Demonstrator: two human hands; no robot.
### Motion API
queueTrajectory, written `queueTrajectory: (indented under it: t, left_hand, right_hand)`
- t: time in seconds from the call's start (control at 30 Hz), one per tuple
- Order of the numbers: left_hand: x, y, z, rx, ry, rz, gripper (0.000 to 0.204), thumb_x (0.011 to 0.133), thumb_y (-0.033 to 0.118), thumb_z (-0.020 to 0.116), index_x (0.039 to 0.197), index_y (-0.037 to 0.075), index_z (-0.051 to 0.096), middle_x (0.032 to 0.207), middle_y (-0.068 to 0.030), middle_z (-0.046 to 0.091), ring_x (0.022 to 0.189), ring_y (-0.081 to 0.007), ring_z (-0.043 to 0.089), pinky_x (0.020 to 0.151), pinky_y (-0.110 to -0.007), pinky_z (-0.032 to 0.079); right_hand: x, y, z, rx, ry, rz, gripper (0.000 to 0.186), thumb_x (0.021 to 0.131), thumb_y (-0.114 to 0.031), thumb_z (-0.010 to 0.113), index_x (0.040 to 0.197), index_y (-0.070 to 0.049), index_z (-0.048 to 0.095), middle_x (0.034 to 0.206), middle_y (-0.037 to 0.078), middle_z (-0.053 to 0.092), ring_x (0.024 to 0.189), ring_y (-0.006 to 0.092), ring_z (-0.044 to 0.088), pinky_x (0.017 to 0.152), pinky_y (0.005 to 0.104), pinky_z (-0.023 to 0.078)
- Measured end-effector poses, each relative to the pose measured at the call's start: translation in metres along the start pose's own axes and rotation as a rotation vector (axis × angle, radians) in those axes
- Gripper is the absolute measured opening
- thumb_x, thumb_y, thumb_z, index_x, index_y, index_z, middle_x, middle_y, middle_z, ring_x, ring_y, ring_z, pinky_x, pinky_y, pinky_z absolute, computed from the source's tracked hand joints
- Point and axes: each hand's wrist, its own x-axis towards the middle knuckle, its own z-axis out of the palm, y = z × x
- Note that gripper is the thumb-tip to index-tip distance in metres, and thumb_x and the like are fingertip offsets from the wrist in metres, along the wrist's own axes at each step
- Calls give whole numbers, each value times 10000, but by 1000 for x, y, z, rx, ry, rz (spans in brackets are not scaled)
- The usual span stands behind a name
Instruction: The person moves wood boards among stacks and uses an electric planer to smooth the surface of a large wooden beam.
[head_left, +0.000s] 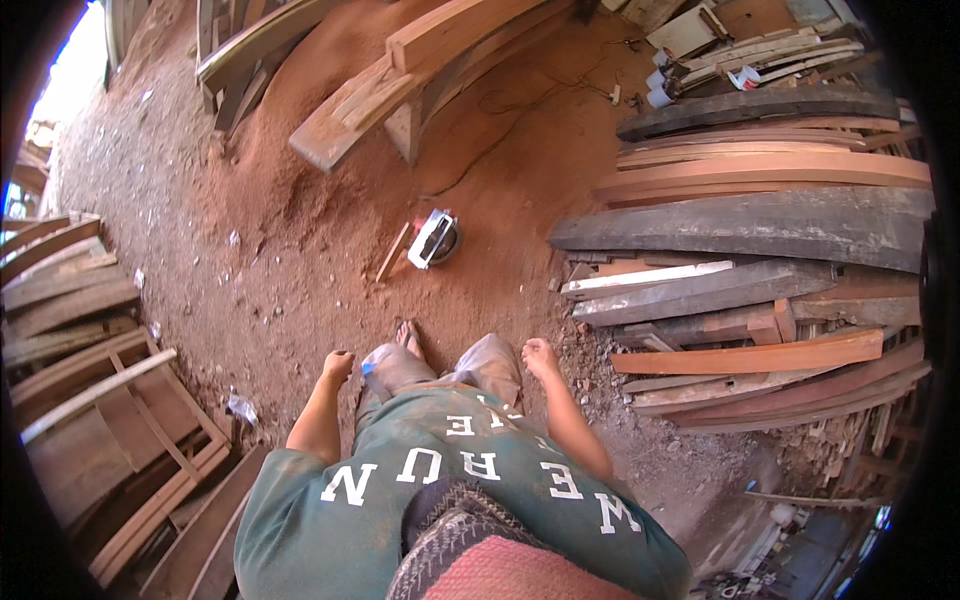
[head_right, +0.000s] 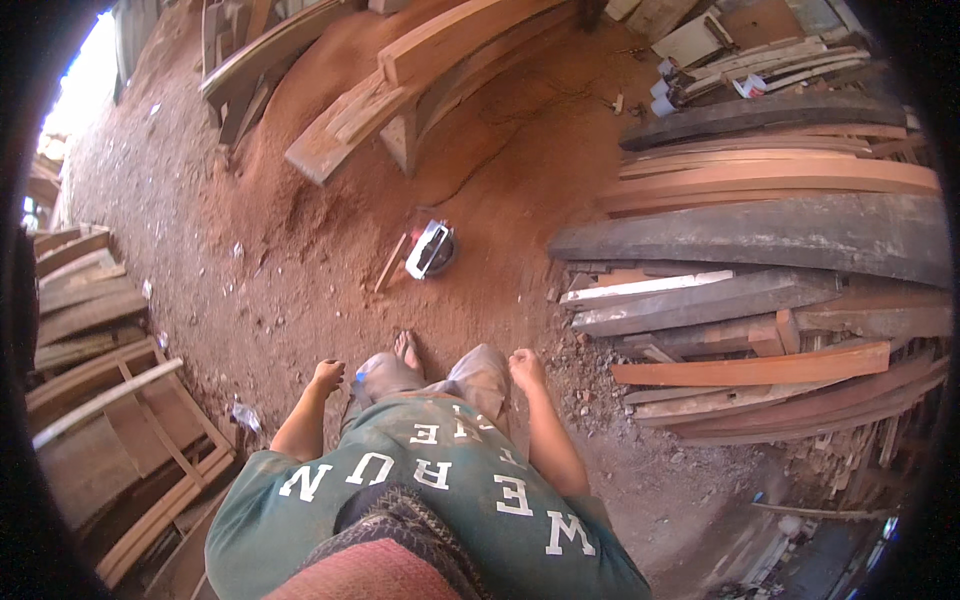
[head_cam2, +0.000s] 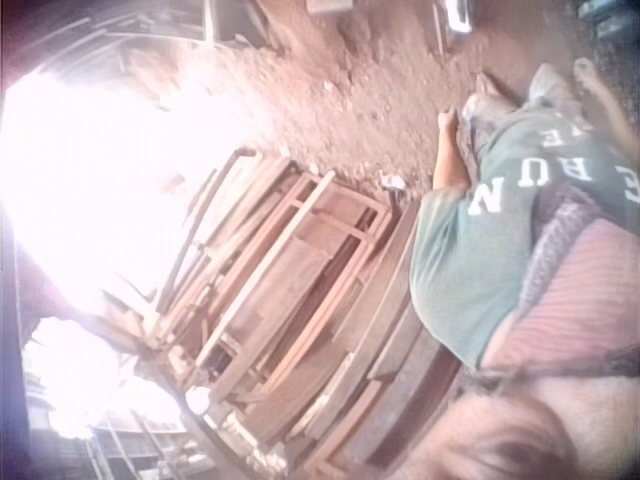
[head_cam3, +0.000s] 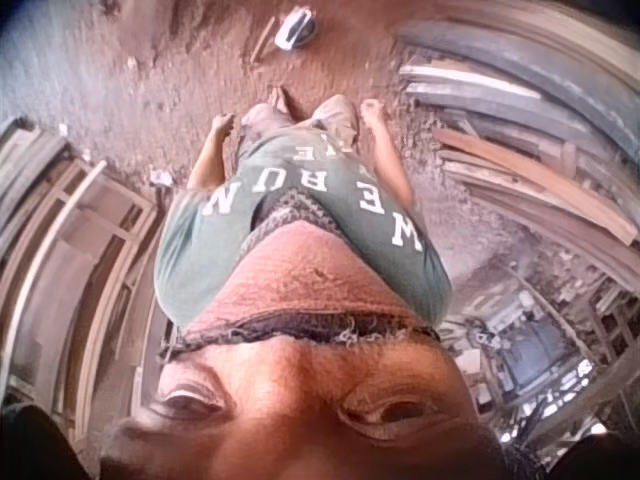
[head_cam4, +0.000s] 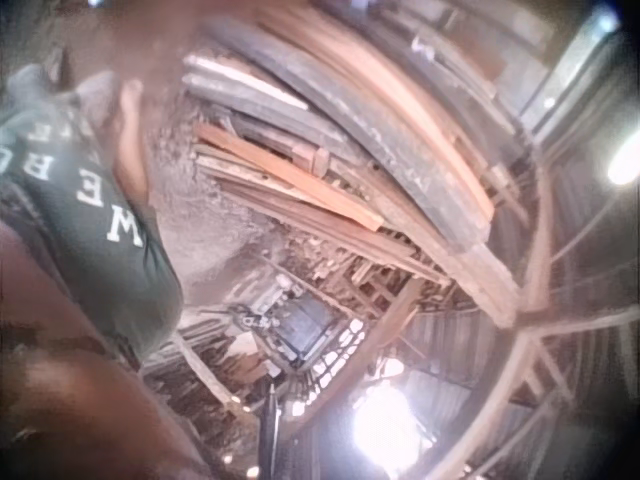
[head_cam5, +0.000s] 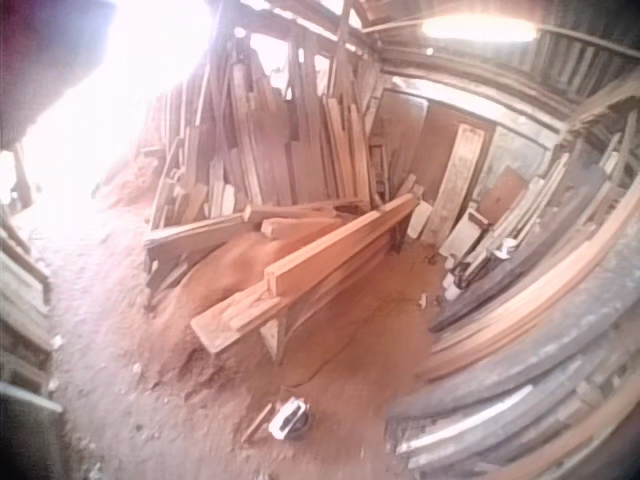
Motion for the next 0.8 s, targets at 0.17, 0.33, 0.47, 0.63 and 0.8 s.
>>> queueTrajectory:
  t: [0.17, 0.33, 0.47, 0.63, 0.8]
  left_hand:
    - [16, 109, 3, -3, 1, 18, 356, 976, 282, 637, 1286, 115, 689, 1059, -55, 715, 866, -212, 688, 706, -381, 542]
    - [33, 220, 63, -105, -25, 87, 253, 959, 246, 647, 1138, 84, 722, 884, -27, 698, 682, -168, 636, 564, -331, 502]
    - [40, 315, 128, -28, -151, 118, 313, 940, 142, 689, 1243, 68, 717, 889, -82, 758, 723, -208, 745, 582, -344, 547]
    - [44, 441, 192, 1469, -382, 711, 232, 917, 152, 717, 1116, 50, 778, 949, -104, 755, 854, -272, 788, 639, -377, 597]
    - [60, 557, 258, 339, -117, 315, 224, 869, 174, 732, 985, -14, 769, 893, -85, 763, 783, -181, 721, 672, -359, 582]
  right_hand:
    - [0, -34, 4, -159, -178, -299, 689, 981, -373, 705, 1509, 19, 503, 1456, 287, 600, 1352, 389, 594, 1142, 435, 470]
    - [70, -39, -22, -15, -365, -244, 701, 996, -451, 697, 1503, 4, 533, 1472, 272, 595, 1352, 349, 597, 1140, 418, 466]
    - [176, -48, -65, 86, -225, -285, 520, 999, -409, 706, 1347, -24, 681, 1224, 191, 756, 1087, 287, 732, 949, 381, 574]
    - [271, -41, -168, 125, 22, -217, 268, 979, -290, 719, 1047, -39, 785, 928, 112, 779, 852, 218, 739, 747, 376, 594]
    - [338, -3, -283, 79, 120, 185, 264, 1031, -264, 636, 1043, -26, 749, 796, 93, 735, 630, 169, 667, 529, 345, 525]
